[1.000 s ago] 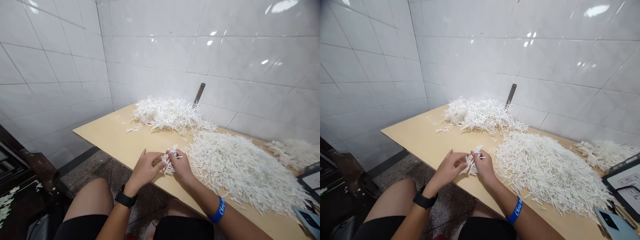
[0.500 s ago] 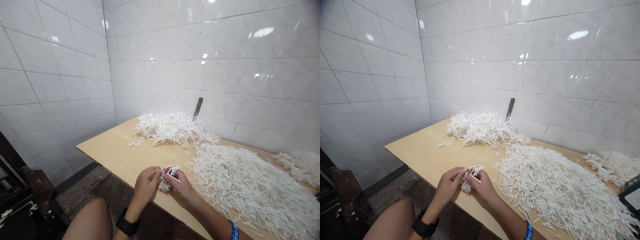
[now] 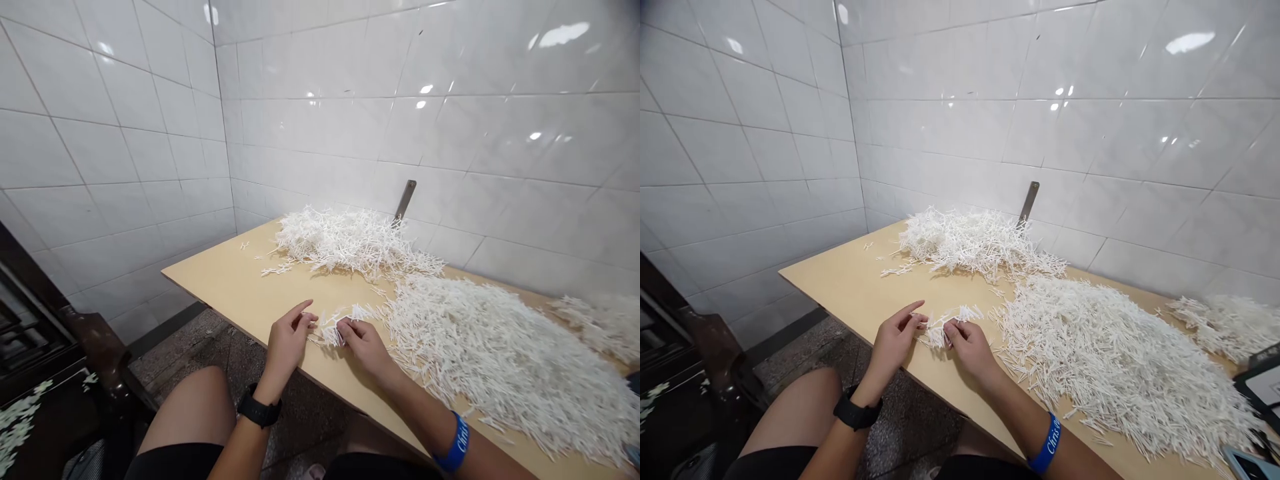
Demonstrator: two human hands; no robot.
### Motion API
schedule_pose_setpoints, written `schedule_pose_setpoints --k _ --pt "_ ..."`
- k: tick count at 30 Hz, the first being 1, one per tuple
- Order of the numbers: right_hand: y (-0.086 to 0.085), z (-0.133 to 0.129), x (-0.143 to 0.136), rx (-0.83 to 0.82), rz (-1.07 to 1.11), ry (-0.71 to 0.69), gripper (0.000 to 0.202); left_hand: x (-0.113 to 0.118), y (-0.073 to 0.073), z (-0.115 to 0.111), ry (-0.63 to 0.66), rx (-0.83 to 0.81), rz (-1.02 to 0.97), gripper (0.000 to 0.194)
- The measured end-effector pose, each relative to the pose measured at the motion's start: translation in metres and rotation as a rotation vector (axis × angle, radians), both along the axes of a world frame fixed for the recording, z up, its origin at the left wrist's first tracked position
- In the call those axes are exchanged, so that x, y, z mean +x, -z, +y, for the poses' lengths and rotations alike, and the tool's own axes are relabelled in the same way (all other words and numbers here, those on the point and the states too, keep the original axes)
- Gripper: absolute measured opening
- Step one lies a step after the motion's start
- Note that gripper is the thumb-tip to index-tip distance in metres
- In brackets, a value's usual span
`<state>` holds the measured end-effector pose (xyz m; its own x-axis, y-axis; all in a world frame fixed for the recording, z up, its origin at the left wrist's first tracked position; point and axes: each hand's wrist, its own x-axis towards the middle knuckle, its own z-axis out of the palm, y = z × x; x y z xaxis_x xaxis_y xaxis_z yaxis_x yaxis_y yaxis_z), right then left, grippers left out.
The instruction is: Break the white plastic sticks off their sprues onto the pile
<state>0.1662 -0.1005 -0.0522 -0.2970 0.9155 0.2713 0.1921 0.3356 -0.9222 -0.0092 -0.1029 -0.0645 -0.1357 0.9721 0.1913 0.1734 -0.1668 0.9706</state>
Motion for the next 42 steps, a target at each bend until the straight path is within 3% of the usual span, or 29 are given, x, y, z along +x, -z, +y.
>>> schedule_pose_setpoints --k 5,9,18,20,24,26,32,37,39,42 --pt "0.003 0.003 0.0 -0.014 -0.008 0.051 0.045 0.003 -0.002 -0.005 0.104 0.068 0.229 0.036" --pt "0.002 0.0 -0.001 0.013 -0.016 0.033 0.039 0.002 -0.006 -0.005 0.19 0.093 0.213 0.042" --pt "-0.003 0.001 0.002 -0.051 -0.093 -0.028 0.037 0.01 -0.015 -0.012 0.281 0.178 0.278 0.033" --pt "-0.006 -0.002 0.002 -0.009 -0.138 -0.068 0.037 0.01 -0.011 -0.01 0.22 0.124 0.206 0.033" --pt "-0.009 -0.012 0.005 0.038 -0.288 -0.179 0.039 0.007 0.001 0.002 -0.068 0.009 0.055 0.039" --pt "-0.008 -0.014 0.007 -0.004 -0.299 -0.195 0.042 0.006 0.004 0.005 -0.094 0.005 0.014 0.037" --pt "0.001 -0.01 0.005 -0.216 -0.103 -0.123 0.048 0.005 -0.003 -0.003 0.157 0.045 0.166 0.032" --pt "0.004 -0.005 -0.002 -0.116 -0.089 -0.078 0.041 0.001 -0.014 -0.008 0.354 0.078 0.12 0.036" --pt "0.003 -0.004 -0.003 -0.067 -0.113 -0.121 0.039 0.001 -0.014 -0.007 0.38 0.064 0.085 0.031" --pt "0.001 -0.007 -0.002 -0.067 -0.139 -0.187 0.038 0.002 -0.01 -0.004 0.294 0.024 -0.005 0.025"
